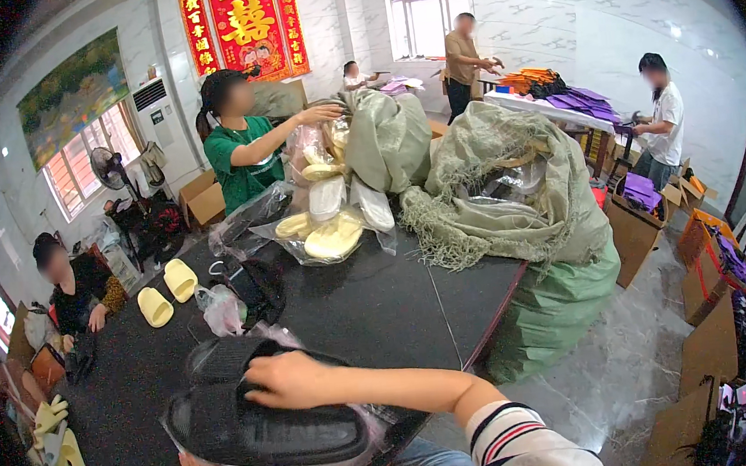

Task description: The person places pairs of plastic slippers into clear plastic bags at a work table. They handle slippers of various colors, including black, yellow, and white, arranging them inside the bags. The person also moves a large green sack on the table to access more items.

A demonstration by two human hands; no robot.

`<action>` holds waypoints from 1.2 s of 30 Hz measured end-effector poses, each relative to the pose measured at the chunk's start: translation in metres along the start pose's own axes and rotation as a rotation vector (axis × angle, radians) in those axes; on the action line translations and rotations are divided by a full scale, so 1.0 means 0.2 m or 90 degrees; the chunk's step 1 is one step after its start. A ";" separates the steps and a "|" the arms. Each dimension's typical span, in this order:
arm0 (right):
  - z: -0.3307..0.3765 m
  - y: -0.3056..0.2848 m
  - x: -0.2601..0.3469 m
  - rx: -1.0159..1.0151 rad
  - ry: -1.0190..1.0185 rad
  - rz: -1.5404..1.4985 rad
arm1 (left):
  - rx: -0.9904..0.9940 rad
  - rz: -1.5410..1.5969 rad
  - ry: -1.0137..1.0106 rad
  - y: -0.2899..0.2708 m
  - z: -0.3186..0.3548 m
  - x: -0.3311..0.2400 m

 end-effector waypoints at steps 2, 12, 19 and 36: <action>-0.09 0.15 0.09 0.051 -0.040 0.016 | -0.026 0.057 0.000 0.13 -0.03 0.09; -0.07 0.49 -0.32 0.015 -0.019 -0.133 | 0.027 0.383 -0.422 0.58 -0.14 0.50; 0.17 0.78 -0.60 0.180 0.057 -0.196 | 0.028 0.071 0.050 0.15 -0.07 0.15; 0.16 0.81 -0.63 0.147 0.115 -0.300 | 0.090 -0.021 0.364 -0.55 -0.13 -0.91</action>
Point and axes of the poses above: each hand's wrist, its own z-axis away from the middle knuckle, its own y-axis out of the palm, x = y × z, the point moved 7 cm from there along -z, towards the middle knuckle, and after that the axes turned 4 degrees about z, right-handed, at the moved point
